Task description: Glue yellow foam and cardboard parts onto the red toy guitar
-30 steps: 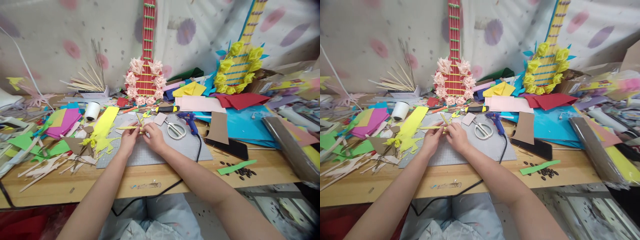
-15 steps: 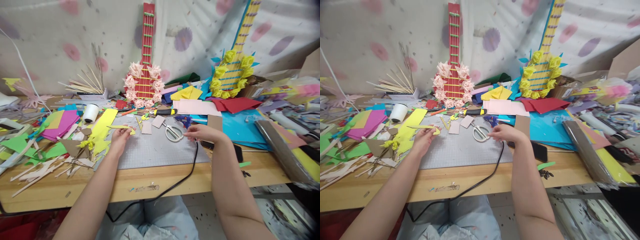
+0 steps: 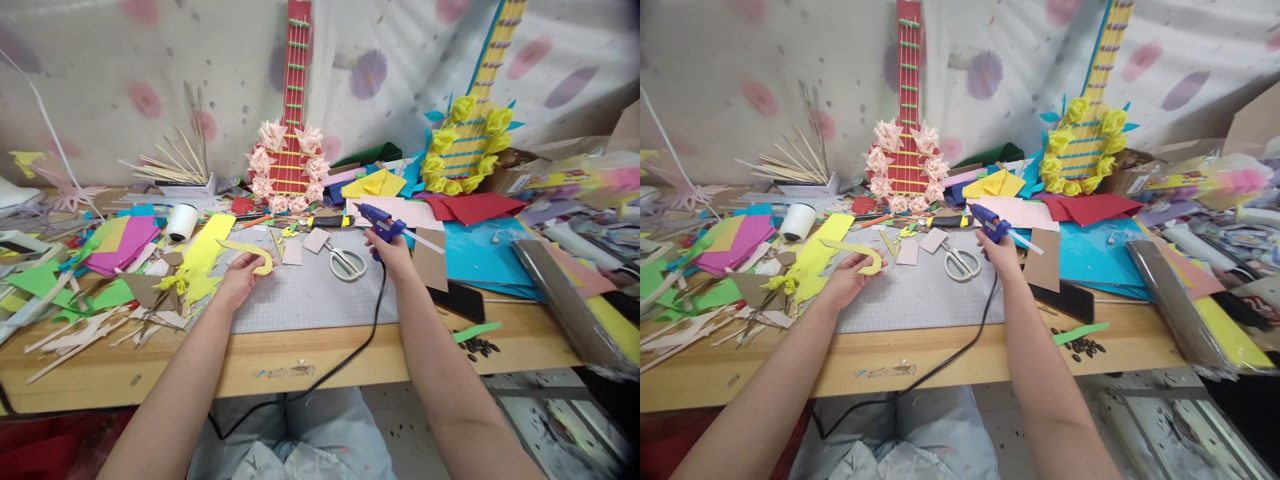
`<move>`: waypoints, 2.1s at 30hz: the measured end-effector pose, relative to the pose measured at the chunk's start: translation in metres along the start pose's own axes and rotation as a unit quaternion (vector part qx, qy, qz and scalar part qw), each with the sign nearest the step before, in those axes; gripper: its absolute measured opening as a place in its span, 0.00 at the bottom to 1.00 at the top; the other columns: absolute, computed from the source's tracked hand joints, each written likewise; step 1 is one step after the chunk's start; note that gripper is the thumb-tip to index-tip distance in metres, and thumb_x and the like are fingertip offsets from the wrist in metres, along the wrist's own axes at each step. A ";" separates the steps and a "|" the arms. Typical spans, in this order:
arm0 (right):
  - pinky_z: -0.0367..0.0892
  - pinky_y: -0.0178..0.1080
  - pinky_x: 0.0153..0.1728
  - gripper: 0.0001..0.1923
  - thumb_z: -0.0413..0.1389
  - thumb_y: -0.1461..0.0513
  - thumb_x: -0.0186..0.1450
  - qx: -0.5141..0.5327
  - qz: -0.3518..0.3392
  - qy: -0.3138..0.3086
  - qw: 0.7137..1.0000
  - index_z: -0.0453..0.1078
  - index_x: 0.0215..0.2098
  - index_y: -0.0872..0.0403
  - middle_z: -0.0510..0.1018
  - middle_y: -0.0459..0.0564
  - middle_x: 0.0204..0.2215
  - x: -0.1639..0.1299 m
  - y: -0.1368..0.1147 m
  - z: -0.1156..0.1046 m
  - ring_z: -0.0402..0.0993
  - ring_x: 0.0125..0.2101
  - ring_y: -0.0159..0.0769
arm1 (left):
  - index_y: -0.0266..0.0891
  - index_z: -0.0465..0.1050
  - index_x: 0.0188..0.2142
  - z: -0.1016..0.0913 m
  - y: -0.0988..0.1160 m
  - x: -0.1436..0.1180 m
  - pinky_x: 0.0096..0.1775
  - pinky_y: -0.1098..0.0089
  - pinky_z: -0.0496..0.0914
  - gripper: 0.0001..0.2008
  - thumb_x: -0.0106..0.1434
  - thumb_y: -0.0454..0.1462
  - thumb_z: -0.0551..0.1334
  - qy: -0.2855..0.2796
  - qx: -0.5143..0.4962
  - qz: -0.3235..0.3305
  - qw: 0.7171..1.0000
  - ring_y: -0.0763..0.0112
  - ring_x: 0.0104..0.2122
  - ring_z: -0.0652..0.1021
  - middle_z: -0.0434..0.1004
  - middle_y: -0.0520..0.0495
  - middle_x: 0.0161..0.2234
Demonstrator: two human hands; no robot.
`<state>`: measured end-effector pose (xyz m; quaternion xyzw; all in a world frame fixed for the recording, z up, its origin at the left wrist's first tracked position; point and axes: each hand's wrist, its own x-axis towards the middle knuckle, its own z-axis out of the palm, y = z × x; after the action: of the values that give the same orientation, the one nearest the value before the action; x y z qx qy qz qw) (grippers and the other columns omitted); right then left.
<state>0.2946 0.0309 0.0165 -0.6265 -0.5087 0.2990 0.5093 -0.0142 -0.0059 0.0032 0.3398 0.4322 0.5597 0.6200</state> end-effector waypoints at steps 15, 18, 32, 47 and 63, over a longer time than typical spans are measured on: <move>0.57 0.31 0.18 0.20 0.57 0.46 0.54 -0.017 -0.016 -0.363 0.931 0.67 0.29 0.55 0.68 0.42 0.17 -0.050 -0.024 0.054 0.60 0.16 0.25 | 0.36 0.77 0.35 -0.002 -0.004 0.003 0.33 0.71 0.72 0.15 0.44 0.35 0.70 -0.012 0.007 -0.004 1.000 0.71 0.31 0.76 0.78 0.46 0.32; 0.57 0.31 0.17 0.21 0.57 0.45 0.53 -0.014 -0.014 -0.368 0.930 0.67 0.29 0.55 0.69 0.43 0.19 -0.050 -0.022 0.055 0.60 0.16 0.25 | 0.36 0.78 0.35 -0.003 -0.005 0.004 0.34 0.71 0.72 0.16 0.43 0.36 0.71 -0.011 0.009 -0.004 1.000 0.71 0.32 0.76 0.77 0.46 0.31; 0.58 0.32 0.17 0.22 0.57 0.44 0.52 -0.057 -0.014 -0.364 0.929 0.68 0.26 0.55 0.68 0.43 0.17 -0.051 -0.022 0.056 0.60 0.15 0.26 | 0.36 0.77 0.35 -0.001 -0.005 0.002 0.35 0.68 0.70 0.16 0.44 0.36 0.70 -0.015 0.029 0.001 0.999 0.69 0.32 0.76 0.77 0.47 0.30; 0.58 0.33 0.18 0.21 0.57 0.44 0.52 -0.065 0.000 -0.365 0.929 0.68 0.29 0.53 0.66 0.42 0.16 -0.053 -0.028 0.054 0.60 0.16 0.27 | 0.36 0.77 0.35 0.002 -0.004 0.002 0.36 0.68 0.69 0.18 0.42 0.38 0.71 -0.011 0.045 -0.009 0.999 0.68 0.32 0.76 0.77 0.46 0.31; 0.57 0.32 0.17 0.20 0.58 0.46 0.53 -0.037 0.001 -0.336 0.941 0.68 0.31 0.53 0.68 0.43 0.18 -0.051 -0.026 0.058 0.60 0.16 0.26 | 0.36 0.78 0.35 0.000 -0.006 0.002 0.39 0.64 0.70 0.19 0.41 0.39 0.72 -0.022 0.065 -0.011 0.998 0.69 0.30 0.76 0.78 0.46 0.31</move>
<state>0.2192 0.0012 0.0159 -0.5089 -0.6603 0.4733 0.2849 -0.0118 -0.0046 -0.0021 0.3868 0.4574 0.5161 0.6122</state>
